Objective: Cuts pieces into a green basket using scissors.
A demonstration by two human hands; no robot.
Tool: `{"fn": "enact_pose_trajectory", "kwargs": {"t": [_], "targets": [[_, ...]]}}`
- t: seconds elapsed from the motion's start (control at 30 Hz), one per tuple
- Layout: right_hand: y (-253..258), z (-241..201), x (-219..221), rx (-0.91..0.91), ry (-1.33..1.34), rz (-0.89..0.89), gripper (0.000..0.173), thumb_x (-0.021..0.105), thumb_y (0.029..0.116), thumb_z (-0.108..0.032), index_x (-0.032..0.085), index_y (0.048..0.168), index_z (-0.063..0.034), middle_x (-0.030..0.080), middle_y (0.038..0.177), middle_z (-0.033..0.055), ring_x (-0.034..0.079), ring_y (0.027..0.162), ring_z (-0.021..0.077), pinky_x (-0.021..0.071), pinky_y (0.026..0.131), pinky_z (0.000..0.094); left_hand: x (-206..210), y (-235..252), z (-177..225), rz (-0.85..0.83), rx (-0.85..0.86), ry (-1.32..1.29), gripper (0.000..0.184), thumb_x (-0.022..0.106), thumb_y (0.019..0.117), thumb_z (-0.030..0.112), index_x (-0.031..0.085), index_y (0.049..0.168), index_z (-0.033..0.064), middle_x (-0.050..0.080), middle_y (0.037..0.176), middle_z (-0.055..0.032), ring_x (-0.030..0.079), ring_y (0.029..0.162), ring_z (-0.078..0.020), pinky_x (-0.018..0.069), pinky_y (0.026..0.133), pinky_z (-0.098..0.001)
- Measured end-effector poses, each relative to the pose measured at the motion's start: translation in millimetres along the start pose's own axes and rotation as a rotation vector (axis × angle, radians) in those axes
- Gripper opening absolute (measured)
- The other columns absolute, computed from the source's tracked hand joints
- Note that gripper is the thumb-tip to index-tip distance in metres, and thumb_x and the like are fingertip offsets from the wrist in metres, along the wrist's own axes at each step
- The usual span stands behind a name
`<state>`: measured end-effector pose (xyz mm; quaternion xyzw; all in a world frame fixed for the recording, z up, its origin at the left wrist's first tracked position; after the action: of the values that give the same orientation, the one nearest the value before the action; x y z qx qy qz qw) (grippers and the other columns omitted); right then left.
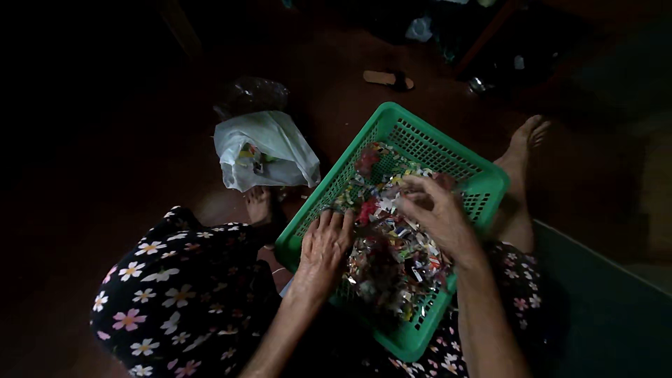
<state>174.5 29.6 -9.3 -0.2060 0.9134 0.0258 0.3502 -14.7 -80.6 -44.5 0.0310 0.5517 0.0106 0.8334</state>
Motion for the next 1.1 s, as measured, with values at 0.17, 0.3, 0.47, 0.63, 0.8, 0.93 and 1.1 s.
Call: {"fn": "enact_pose_trajectory", "kwargs": {"t": [0.17,0.3,0.47,0.63,0.8,0.93,1.1], "targets": [[27,-10,9,-0.142,0.151,-0.559,0.015,0.076,0.0891,-0.008,0.077,0.103,-0.0041,0.074,0.094,0.0053,0.069,0.087,0.0102,0.0579,0.081,0.0300,-30,3,9,0.129,0.242,0.201,0.036,0.064,0.0933,0.001,0.066,0.129,0.0021,0.070,0.107,-0.0184,0.067,0.106,-0.0372,0.0563,0.082,-0.0484],[41,1,-7,-0.207,0.348,-0.743,0.008,0.068,0.0913,0.000,0.076,0.092,-0.0008,0.072,0.083,0.0009,0.064,0.074,0.0017,0.0536,0.068,0.0176,-63,13,4,0.096,0.400,0.261,0.034,0.058,0.0969,0.001,0.065,0.130,0.0041,0.070,0.104,-0.0161,0.068,0.102,-0.0352,0.0547,0.085,-0.0506],[51,10,-57,-0.213,-0.003,-0.426,0.013,0.067,0.0961,-0.005,0.078,0.102,-0.0058,0.076,0.098,0.0062,0.070,0.091,0.0147,0.0570,0.086,0.0384,-102,53,-7,-0.062,0.393,0.354,0.036,0.071,0.0893,0.001,0.067,0.125,0.0020,0.070,0.102,-0.0183,0.069,0.096,-0.0383,0.0551,0.072,-0.0518],[50,29,-86,0.006,-0.131,-0.001,0.009,0.070,0.0970,-0.011,0.078,0.099,-0.0085,0.074,0.090,0.0072,0.070,0.080,0.0184,0.0581,0.079,0.0432,-121,103,-9,-0.273,0.336,0.403,0.037,0.074,0.0898,0.007,0.067,0.126,0.0063,0.070,0.106,-0.0163,0.069,0.097,-0.0380,0.0535,0.075,-0.0543],[46,51,-70,0.186,-0.349,0.068,0.028,0.066,0.1013,-0.019,0.068,0.119,0.0021,0.069,0.110,0.0270,0.065,0.104,0.0483,0.0486,0.088,0.0688,-109,124,-8,-0.293,0.348,0.405,0.035,0.074,0.0902,0.008,0.066,0.124,0.0057,0.069,0.106,-0.0169,0.068,0.099,-0.0380,0.0532,0.075,-0.0527],[34,35,-60,-0.015,-0.114,0.118,0.020,0.063,0.1031,-0.019,0.073,0.115,-0.0061,0.072,0.102,0.0140,0.070,0.087,0.0271,0.0569,0.077,0.0482,-98,125,-11,-0.086,0.570,0.380,0.032,0.069,0.0896,0.002,0.063,0.121,-0.0027,0.067,0.103,-0.0218,0.066,0.103,-0.0422,0.0543,0.077,-0.0514],[40,24,-40,-0.208,0.420,-0.106,0.025,0.074,0.0904,-0.012,0.074,0.115,-0.0064,0.075,0.102,0.0026,0.071,0.086,0.0084,0.0611,0.073,0.0231,-101,116,3,0.020,0.727,0.412,0.036,0.052,0.0993,0.004,0.059,0.133,-0.0042,0.067,0.115,-0.0238,0.064,0.113,-0.0426,0.0518,0.092,-0.0519]]}}
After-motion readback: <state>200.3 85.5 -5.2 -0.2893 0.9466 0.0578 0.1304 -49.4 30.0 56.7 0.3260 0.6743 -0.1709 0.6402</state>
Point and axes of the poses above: each hand's wrist, its own y-axis towards the middle knuckle, its own x-axis out of the palm, z = x × y, the point moved 1 cm from there along y, towards the middle knuckle
